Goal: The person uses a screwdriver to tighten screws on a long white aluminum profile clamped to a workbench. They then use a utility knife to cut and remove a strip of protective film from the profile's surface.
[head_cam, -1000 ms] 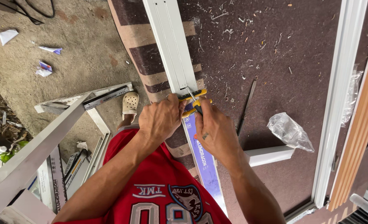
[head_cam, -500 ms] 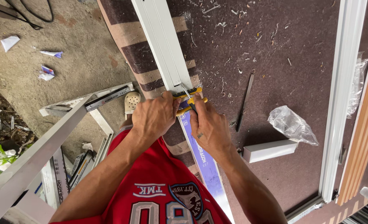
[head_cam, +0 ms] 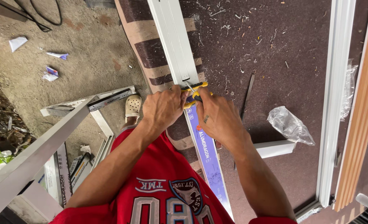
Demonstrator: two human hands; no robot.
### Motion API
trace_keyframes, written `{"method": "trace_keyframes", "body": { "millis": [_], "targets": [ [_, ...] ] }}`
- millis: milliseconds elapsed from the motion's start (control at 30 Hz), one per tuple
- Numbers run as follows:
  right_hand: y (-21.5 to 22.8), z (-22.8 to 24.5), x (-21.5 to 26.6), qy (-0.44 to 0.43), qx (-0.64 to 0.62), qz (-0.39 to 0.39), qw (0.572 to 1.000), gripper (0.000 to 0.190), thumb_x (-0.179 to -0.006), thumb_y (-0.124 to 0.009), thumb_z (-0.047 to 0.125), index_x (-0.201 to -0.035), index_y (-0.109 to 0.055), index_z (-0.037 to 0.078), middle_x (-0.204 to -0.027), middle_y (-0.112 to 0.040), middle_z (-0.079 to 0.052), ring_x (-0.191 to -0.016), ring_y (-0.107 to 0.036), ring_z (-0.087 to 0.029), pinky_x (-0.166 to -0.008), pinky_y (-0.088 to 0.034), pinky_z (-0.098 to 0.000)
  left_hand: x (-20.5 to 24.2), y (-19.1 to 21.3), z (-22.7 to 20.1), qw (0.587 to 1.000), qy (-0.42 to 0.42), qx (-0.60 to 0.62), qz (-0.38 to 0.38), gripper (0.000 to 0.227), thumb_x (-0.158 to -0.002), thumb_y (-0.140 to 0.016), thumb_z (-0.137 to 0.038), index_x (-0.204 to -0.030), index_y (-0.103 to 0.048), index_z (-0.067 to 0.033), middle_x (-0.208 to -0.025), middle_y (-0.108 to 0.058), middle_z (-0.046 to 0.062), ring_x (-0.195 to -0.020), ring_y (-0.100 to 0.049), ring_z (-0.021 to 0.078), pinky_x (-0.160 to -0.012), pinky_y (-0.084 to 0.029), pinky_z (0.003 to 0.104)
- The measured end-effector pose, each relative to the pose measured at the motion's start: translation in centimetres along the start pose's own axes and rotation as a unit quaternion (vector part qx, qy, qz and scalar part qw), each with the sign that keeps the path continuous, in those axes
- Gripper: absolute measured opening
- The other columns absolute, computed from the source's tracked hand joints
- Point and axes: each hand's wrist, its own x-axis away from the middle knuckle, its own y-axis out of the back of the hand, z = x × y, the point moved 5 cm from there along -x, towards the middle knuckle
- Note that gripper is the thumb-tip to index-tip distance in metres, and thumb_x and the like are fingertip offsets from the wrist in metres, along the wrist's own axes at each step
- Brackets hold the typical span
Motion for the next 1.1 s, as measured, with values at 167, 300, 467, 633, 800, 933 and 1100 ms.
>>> {"method": "trace_keyframes", "body": {
  "millis": [167,300,467,633,800,933,1100],
  "targets": [
    [-0.5,0.0,-0.8,-0.044,0.001,0.063,0.997,0.027,-0.104,-0.05,0.016,-0.121,-0.056,-0.004,-0.064,-0.068,-0.018,-0.053,-0.073,-0.031,-0.052,-0.061,-0.0443,-0.1,-0.4,0.1,0.999,0.016,0.002,0.033,0.051,-0.108,-0.037,-0.051,-0.096,-0.06,-0.0076,-0.061,-0.069,0.01,-0.053,-0.072,0.0296,-0.044,-0.056,0.044],
    [-0.5,0.4,-1.0,0.016,-0.013,0.011,1.0,0.026,-0.101,-0.054,0.015,-0.118,-0.057,-0.005,-0.065,-0.068,-0.016,-0.049,-0.071,-0.026,-0.048,-0.059,-0.04,-0.2,-0.4,0.2,1.0,0.01,-0.01,0.016,0.053,-0.107,-0.038,-0.053,-0.094,-0.061,-0.0076,-0.061,-0.068,0.011,-0.053,-0.071,0.03,-0.045,-0.056,0.044],
    [-0.8,0.0,-0.5,0.016,-0.046,0.006,0.999,0.017,-0.101,-0.057,0.014,-0.109,-0.06,-0.002,-0.065,-0.069,-0.016,-0.053,-0.07,-0.027,-0.052,-0.055,-0.0429,-0.5,-0.7,0.4,1.0,0.009,0.011,0.003,0.052,-0.105,-0.041,-0.053,-0.093,-0.061,-0.0067,-0.06,-0.068,0.012,-0.055,-0.071,0.0328,-0.045,-0.056,0.045],
    [-1.9,-0.6,0.0,-0.006,-0.118,-0.023,0.993,0.031,-0.1,-0.056,0.012,-0.127,-0.053,-0.002,-0.074,-0.069,-0.019,-0.057,-0.073,-0.03,-0.049,-0.056,-0.0426,-0.4,-0.8,0.2,1.0,-0.012,0.007,0.005,0.048,-0.107,-0.043,-0.048,-0.095,-0.059,-0.0049,-0.06,-0.067,0.013,-0.053,-0.07,0.0337,-0.044,-0.056,0.046],
    [-3.9,-1.6,0.5,0.023,-0.134,-0.078,0.988,0.038,-0.1,-0.059,0.011,-0.134,-0.05,-0.003,-0.08,-0.07,-0.02,-0.066,-0.073,-0.033,-0.055,-0.056,-0.0438,-0.4,-1.0,0.3,1.0,-0.014,0.002,0.014,0.043,-0.107,-0.045,-0.043,-0.094,-0.058,-0.004,-0.058,-0.067,0.012,-0.048,-0.069,0.0326,-0.041,-0.055,0.046],
    [-5.3,-2.6,0.7,0.029,-0.178,-0.104,0.978,0.038,-0.101,-0.057,0.011,-0.136,-0.049,-0.002,-0.088,-0.071,-0.022,-0.074,-0.075,-0.035,-0.06,-0.06,-0.0444,-0.3,-1.1,0.2,1.0,-0.015,-0.003,0.013,0.043,-0.107,-0.046,-0.042,-0.094,-0.057,-0.0033,-0.057,-0.067,0.012,-0.047,-0.068,0.0314,-0.04,-0.054,0.045],
    [-5.7,-2.3,0.7,0.043,-0.197,-0.138,0.97,0.04,-0.101,-0.057,0.012,-0.138,-0.048,-0.002,-0.092,-0.071,-0.025,-0.08,-0.075,-0.039,-0.062,-0.059,-0.0464,-0.4,-1.0,0.5,1.0,-0.017,-0.002,-0.002,0.043,-0.106,-0.048,-0.044,-0.094,-0.059,-0.0035,-0.06,-0.067,0.014,-0.05,-0.069,0.0336,-0.04,-0.055,0.046]
  ]
}}
